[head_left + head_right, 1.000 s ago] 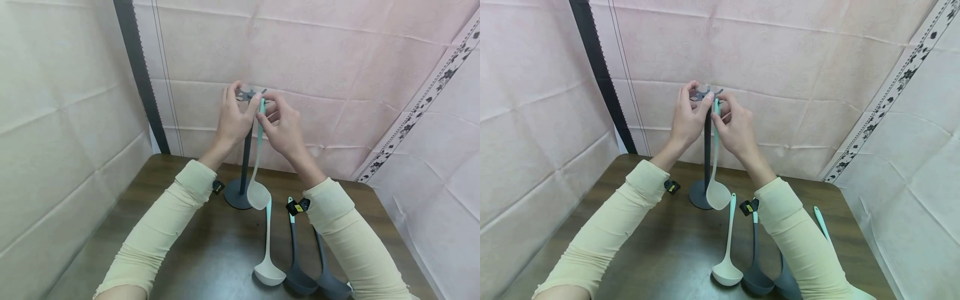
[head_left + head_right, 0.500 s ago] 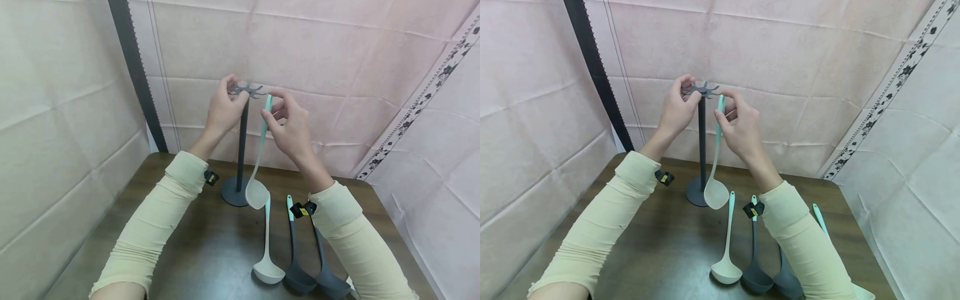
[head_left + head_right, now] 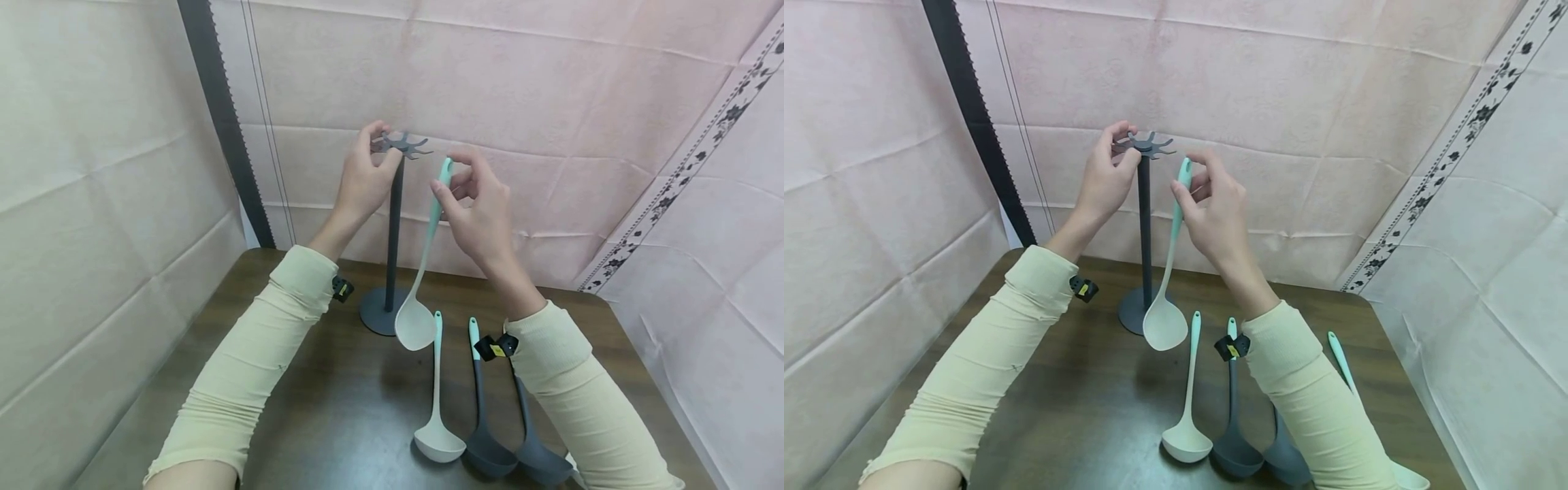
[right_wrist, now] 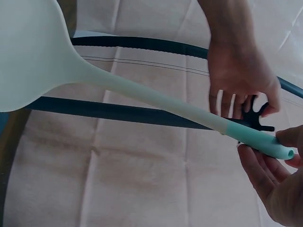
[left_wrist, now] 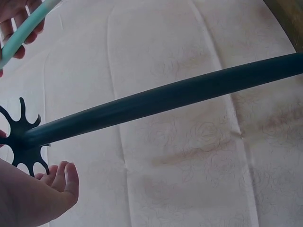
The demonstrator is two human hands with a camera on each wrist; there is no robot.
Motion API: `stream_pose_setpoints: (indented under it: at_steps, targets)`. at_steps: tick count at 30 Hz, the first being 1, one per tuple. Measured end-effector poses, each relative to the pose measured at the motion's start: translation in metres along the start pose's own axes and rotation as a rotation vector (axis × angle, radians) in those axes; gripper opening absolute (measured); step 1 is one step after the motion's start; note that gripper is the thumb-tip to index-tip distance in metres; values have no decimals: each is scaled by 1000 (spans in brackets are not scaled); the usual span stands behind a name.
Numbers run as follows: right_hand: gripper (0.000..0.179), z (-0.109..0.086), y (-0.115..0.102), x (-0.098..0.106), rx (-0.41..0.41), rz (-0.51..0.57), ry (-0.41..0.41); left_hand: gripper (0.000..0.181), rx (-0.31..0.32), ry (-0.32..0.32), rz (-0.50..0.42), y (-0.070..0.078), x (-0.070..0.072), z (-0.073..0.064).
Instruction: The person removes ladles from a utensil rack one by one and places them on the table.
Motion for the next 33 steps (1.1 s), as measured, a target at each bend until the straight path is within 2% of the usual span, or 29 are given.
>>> stream_pose_setpoints:
  at_steps: [9,25,33]
  targets:
    - [41,-8,14,-6,-53,105,10,61,14,-20,7,-2,0,1]
    - [42,-20,42,-18,-144,78,-27,61,-4,-9,16,-1,0,-1]
    - [43,-29,56,-27,-228,68,-71,60,-13,-7,2,0,-1,-3]
Point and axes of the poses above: each hand's wrist, its own z-axis towards the middle knuckle, its own x-axis out of the back of the hand, y = z × x, the point moved 2 cm from there along z, towards the middle knuckle, and after that the axes turned 2 degrees about -y, right-handed, at the moved point
